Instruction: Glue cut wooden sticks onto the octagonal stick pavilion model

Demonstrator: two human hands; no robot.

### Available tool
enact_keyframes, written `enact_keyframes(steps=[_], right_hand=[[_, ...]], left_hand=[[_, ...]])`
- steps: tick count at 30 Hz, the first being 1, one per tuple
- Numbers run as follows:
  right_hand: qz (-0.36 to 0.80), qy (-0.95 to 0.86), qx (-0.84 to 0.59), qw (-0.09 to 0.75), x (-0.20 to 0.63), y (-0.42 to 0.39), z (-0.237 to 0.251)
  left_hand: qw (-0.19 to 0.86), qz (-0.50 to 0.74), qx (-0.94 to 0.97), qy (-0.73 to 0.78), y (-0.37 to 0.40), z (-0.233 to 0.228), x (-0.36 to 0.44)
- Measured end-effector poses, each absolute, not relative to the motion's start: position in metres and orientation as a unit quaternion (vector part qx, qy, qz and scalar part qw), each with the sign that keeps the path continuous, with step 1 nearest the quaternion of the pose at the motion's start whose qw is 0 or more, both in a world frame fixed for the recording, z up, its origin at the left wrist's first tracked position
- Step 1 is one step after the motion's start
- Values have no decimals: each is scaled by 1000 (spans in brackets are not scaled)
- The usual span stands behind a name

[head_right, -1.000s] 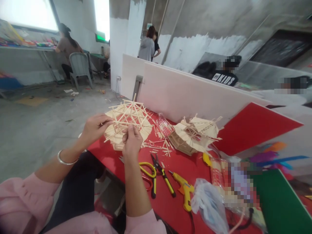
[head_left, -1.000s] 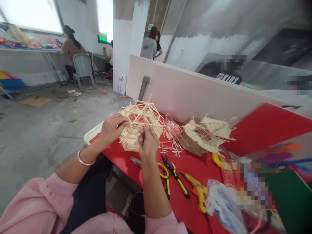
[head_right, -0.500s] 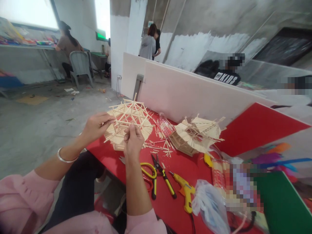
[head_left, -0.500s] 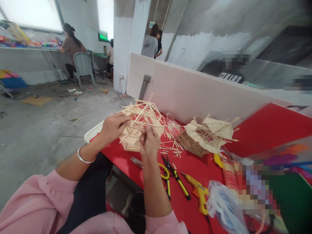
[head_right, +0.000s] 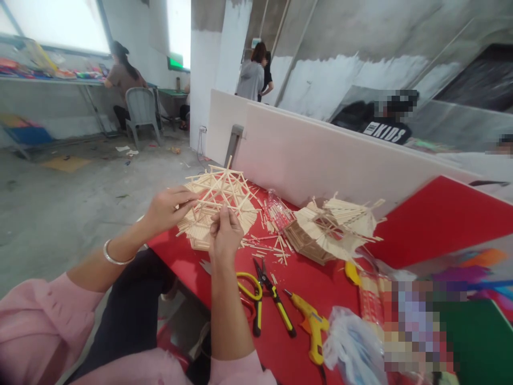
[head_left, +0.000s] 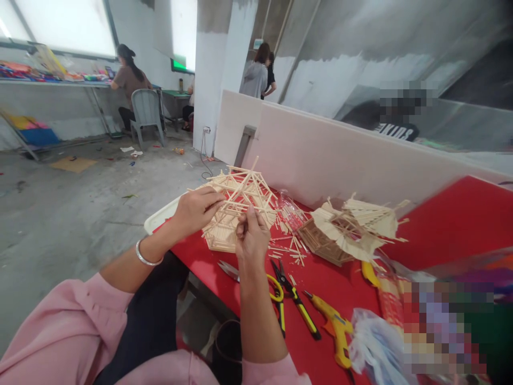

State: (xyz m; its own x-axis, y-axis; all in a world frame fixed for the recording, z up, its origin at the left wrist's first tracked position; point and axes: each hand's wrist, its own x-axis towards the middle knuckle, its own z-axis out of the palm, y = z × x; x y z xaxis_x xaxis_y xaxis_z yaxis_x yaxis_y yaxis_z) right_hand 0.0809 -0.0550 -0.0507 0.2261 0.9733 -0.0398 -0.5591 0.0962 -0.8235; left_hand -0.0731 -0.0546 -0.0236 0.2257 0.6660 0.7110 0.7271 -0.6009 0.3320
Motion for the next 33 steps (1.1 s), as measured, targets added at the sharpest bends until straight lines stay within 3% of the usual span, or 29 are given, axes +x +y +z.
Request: enact_keyframes(steps=[18, 21, 24, 28, 33], right_hand=[[563, -270, -367, 689, 77, -57, -46], [569, -331, -364, 659, 82, -76, -48], [509, -502, -404, 570, 106, -110, -66], [243, -666, -565, 422, 170, -163, -119], [30, -658, -724, 205, 255, -208, -174]], left_hand=[[47, -420, -806, -415, -52, -19, -73], [67, -468, -785, -401, -67, -10, -74], [62, -518, -737, -430, -93, -2, -69], [-86, -528, -725, -432, -127, -22, -48], [-426, -521, -602, -429, -149, -99, 10]])
